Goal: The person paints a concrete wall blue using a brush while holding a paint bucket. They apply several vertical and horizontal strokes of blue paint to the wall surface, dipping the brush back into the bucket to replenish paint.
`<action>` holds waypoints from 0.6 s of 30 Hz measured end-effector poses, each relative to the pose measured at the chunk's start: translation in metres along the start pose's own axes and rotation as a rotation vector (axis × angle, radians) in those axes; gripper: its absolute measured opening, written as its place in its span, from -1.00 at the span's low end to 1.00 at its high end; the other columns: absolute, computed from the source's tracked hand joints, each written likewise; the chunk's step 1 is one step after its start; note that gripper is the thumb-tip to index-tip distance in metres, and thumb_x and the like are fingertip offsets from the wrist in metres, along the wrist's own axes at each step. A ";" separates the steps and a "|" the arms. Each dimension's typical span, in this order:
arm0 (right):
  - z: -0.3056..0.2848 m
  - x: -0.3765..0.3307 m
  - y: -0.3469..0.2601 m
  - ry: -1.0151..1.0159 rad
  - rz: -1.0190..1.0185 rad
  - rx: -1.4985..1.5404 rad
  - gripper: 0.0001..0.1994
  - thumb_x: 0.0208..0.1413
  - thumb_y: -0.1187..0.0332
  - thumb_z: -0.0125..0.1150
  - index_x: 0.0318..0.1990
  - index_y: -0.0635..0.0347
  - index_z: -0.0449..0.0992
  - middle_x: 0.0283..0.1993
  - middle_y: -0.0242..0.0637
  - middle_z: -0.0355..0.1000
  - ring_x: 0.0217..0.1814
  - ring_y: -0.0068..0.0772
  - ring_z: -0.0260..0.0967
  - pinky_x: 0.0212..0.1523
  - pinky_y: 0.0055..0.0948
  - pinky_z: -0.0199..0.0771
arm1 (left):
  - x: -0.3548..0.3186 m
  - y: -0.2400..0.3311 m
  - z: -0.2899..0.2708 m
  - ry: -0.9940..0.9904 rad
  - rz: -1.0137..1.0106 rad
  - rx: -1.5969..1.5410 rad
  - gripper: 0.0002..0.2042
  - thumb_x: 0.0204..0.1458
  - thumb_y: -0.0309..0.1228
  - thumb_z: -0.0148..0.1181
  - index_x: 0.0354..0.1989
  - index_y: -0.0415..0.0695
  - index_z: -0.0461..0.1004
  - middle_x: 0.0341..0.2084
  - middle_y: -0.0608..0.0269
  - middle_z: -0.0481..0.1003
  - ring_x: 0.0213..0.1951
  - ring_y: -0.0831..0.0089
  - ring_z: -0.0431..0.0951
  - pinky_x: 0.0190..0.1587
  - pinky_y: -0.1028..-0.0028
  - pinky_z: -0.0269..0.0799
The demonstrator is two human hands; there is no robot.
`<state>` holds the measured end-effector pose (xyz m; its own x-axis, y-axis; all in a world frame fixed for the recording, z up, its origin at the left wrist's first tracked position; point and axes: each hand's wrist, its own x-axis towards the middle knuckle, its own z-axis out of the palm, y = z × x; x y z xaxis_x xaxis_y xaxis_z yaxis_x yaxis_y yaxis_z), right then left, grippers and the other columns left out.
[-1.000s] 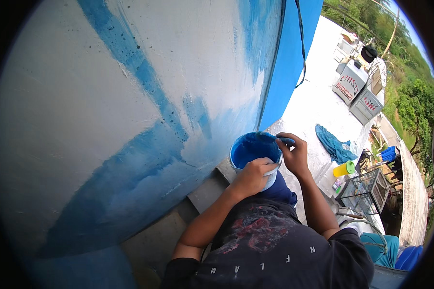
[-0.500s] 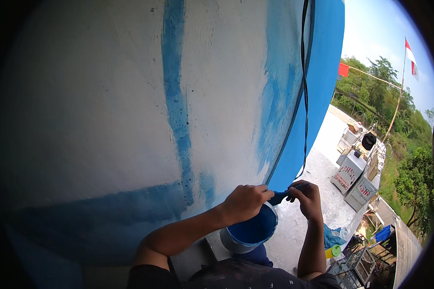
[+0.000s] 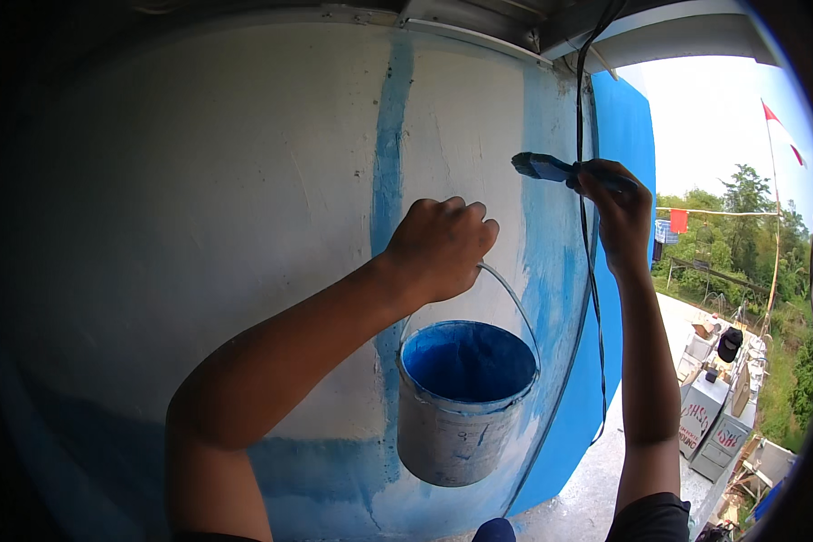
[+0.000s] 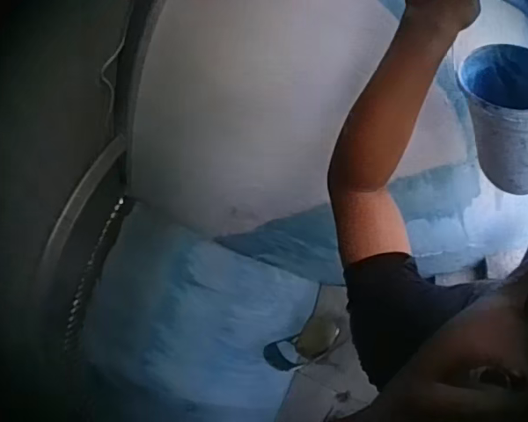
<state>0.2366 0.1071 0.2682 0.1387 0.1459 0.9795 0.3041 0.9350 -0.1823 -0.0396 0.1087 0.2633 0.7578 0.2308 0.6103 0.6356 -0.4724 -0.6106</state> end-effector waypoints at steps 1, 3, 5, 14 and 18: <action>0.012 0.021 0.005 0.018 -0.046 0.015 -0.79 0.29 0.47 0.39 0.01 0.39 0.68 -0.09 -0.07 0.70 -0.01 -0.26 0.70 0.14 -0.30 0.67 | 0.005 -0.011 -0.012 -0.035 -0.026 0.061 -0.70 -0.01 -0.38 0.52 -0.11 -0.22 0.70 -0.23 0.01 0.70 -0.19 0.23 0.74 -0.16 0.22 0.70; 0.036 0.053 0.009 0.070 -0.105 -0.025 -0.76 0.28 0.43 0.40 0.01 0.40 0.70 -0.08 -0.06 0.71 0.00 -0.29 0.70 0.13 -0.38 0.64 | 0.013 -0.028 -0.030 -0.105 -0.069 0.170 -0.65 0.01 -0.31 0.51 -0.07 -0.23 0.68 -0.19 0.00 0.68 -0.11 0.20 0.72 -0.07 0.21 0.66; 0.059 0.078 0.012 0.101 -0.145 -0.043 -0.74 0.27 0.40 0.40 0.02 0.39 0.70 -0.10 -0.06 0.72 -0.03 -0.30 0.72 0.11 -0.39 0.64 | 0.019 -0.043 -0.038 -0.183 -0.097 0.265 -0.61 0.03 -0.24 0.49 -0.04 -0.24 0.67 -0.14 -0.01 0.67 -0.03 0.18 0.70 0.03 0.20 0.62; 0.133 0.148 0.000 0.034 -0.417 -0.166 -0.76 0.19 0.48 0.39 0.00 0.35 0.71 -0.07 0.03 0.71 0.01 -0.10 0.72 0.10 -0.27 0.69 | 0.013 -0.093 -0.049 -0.293 -0.030 0.463 -0.49 0.11 0.10 0.31 -0.16 -0.18 0.68 -0.19 0.01 0.65 -0.02 0.15 0.65 0.16 0.15 0.46; 0.141 0.149 -0.006 -0.143 -0.239 -0.401 -0.73 0.15 0.42 0.42 -0.02 0.34 0.73 -0.07 0.03 0.71 -0.06 -0.07 0.72 0.08 -0.26 0.69 | 0.001 -0.122 -0.032 -0.156 0.036 0.439 -0.49 0.08 0.14 0.32 -0.27 -0.16 0.67 -0.27 0.06 0.63 -0.10 0.16 0.64 0.08 0.19 0.50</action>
<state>0.1225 0.1687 0.4271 -0.1017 0.0121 0.9947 0.6546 0.7538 0.0578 -0.1214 0.1394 0.3543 0.7722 0.3622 0.5221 0.5853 -0.0858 -0.8062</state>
